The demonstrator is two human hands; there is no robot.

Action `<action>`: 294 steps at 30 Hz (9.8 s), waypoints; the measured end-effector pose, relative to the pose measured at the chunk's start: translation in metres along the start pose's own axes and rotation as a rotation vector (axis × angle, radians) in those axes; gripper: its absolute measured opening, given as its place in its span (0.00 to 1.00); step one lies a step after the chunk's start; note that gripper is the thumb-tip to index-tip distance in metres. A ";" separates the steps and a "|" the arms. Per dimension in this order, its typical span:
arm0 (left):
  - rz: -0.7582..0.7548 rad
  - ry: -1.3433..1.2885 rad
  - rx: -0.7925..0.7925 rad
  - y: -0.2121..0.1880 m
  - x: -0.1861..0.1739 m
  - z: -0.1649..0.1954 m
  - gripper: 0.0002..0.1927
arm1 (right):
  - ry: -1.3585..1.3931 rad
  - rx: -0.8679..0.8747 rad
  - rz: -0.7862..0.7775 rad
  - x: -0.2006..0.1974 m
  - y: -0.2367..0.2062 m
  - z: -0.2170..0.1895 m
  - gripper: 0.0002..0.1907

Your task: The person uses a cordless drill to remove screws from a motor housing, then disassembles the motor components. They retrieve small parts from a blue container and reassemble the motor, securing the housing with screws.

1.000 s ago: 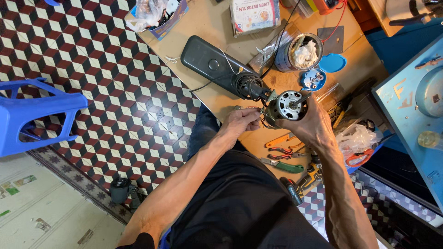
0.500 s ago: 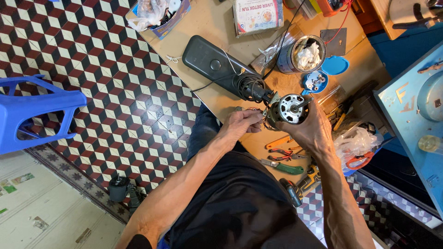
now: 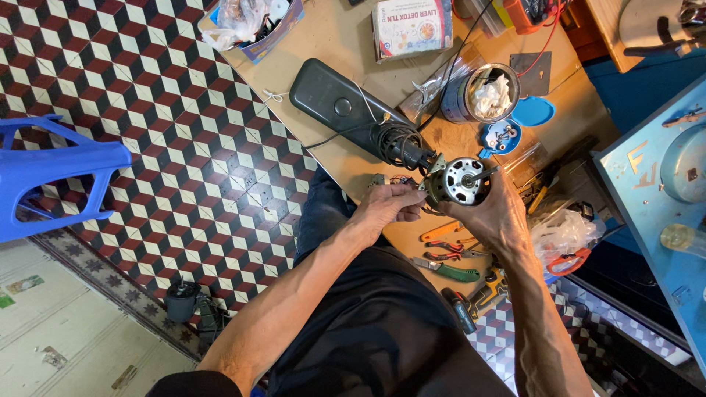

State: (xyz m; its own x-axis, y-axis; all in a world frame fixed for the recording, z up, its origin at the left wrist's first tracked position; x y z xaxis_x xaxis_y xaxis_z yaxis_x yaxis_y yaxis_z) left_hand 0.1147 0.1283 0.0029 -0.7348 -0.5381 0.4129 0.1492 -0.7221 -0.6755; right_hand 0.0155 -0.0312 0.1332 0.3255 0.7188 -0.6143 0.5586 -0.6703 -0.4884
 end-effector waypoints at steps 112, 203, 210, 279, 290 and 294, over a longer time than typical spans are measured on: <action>0.050 -0.129 0.055 -0.045 -0.006 0.070 0.15 | 0.054 -0.023 0.061 -0.005 -0.013 0.010 0.47; 0.212 0.736 0.125 -0.009 0.008 0.100 0.32 | 0.192 0.033 0.182 -0.001 -0.015 0.073 0.46; 0.075 1.232 0.084 -0.034 -0.005 -0.004 0.20 | 0.133 -0.085 0.126 -0.013 -0.010 0.068 0.47; 0.557 0.768 0.094 0.146 0.079 -0.099 0.14 | 0.045 -0.074 0.033 -0.021 0.019 0.041 0.43; 0.541 0.639 0.111 0.147 0.071 -0.109 0.13 | 0.049 -0.128 0.039 -0.021 0.021 0.049 0.47; 0.470 0.966 0.084 0.138 0.064 -0.105 0.16 | 0.061 -0.129 0.027 -0.022 0.019 0.047 0.47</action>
State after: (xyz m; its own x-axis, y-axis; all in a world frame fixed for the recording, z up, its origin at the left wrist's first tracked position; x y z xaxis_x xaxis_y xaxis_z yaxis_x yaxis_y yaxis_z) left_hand 0.0184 0.0398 -0.1282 -0.7981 -0.2249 -0.5590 0.5708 -0.5796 -0.5817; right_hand -0.0168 -0.0690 0.1084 0.3852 0.7131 -0.5858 0.6410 -0.6634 -0.3860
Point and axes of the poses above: each hand's wrist, its own y-axis towards the middle knuckle, its own x-axis out of the palm, z = x × y, the point moved 1 cm from there along y, towards the middle knuckle, and after that the axes turned 13 degrees about y, right-handed, at the moved point
